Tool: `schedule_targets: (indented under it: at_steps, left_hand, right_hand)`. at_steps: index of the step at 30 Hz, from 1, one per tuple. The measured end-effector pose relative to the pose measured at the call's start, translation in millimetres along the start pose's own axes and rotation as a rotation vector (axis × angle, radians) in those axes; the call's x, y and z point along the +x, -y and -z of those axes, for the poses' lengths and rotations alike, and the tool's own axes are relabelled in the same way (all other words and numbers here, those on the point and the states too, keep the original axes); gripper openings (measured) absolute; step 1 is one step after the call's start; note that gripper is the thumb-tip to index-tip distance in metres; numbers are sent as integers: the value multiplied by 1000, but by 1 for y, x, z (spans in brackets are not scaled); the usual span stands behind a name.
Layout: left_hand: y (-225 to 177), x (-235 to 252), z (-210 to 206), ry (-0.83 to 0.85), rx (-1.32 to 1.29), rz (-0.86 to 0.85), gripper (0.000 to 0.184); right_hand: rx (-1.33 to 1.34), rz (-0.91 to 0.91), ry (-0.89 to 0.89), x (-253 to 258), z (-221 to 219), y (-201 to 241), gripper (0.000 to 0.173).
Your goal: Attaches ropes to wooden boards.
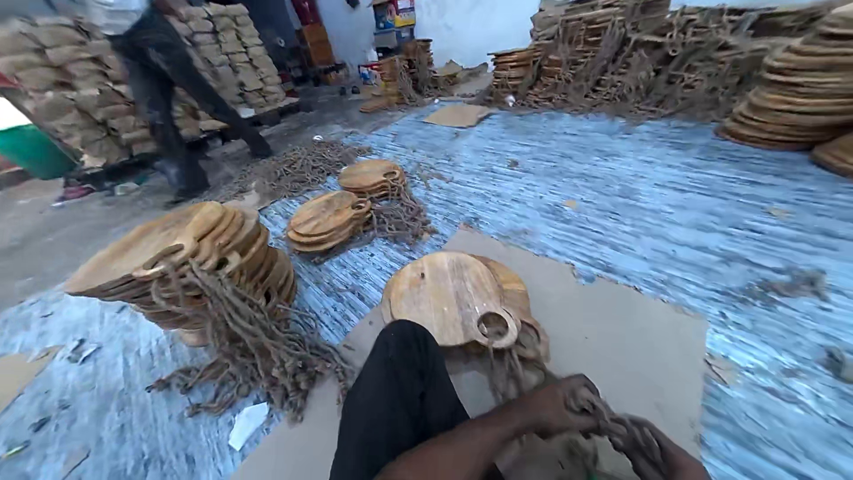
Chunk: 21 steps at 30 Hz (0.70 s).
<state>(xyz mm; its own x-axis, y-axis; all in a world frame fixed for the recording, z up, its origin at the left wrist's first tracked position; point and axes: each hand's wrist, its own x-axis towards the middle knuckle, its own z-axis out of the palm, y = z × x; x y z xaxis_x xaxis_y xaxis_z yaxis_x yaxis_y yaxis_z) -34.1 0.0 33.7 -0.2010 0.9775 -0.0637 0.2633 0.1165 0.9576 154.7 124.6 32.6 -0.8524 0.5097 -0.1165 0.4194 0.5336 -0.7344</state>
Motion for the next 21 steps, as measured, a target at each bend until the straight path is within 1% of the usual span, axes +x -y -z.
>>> schedule_targets:
  at_steps: [2,4,7,9,11,14,16,18,19,21]
  left_hand:
    - [-11,-9,5,53,24,96,48]
    - [-11,-8,7,106,18,150,47]
    - [-13,-7,3,115,-54,209,44]
    - [-5,-6,0,108,-77,251,45]
    - [5,-4,-5,85,-60,317,41]
    - [17,-2,-15,62,13,407,36]
    - [22,-1,-21,45,41,418,34]
    - [18,-1,-24,3,8,372,35]
    - [12,-2,-24,-24,-15,341,37]
    - [-3,-4,-21,-67,-45,257,38]
  right_hand:
    - [49,-4,-50,-6,-3,4,41]
    - [25,-76,-19,-8,1,14,34]
    - [33,-205,41,-10,5,14,28]
    - [76,-286,66,-10,4,8,25]
    - [130,-344,69,-11,0,2,23]
    - [141,-429,37,-18,-1,14,27]
    - [41,-480,4,-21,0,23,34]
    - [-109,-462,-40,-24,8,35,37]
    - [-187,-418,-70,-26,13,41,34]
    - [-321,-271,-153,-26,21,46,23]
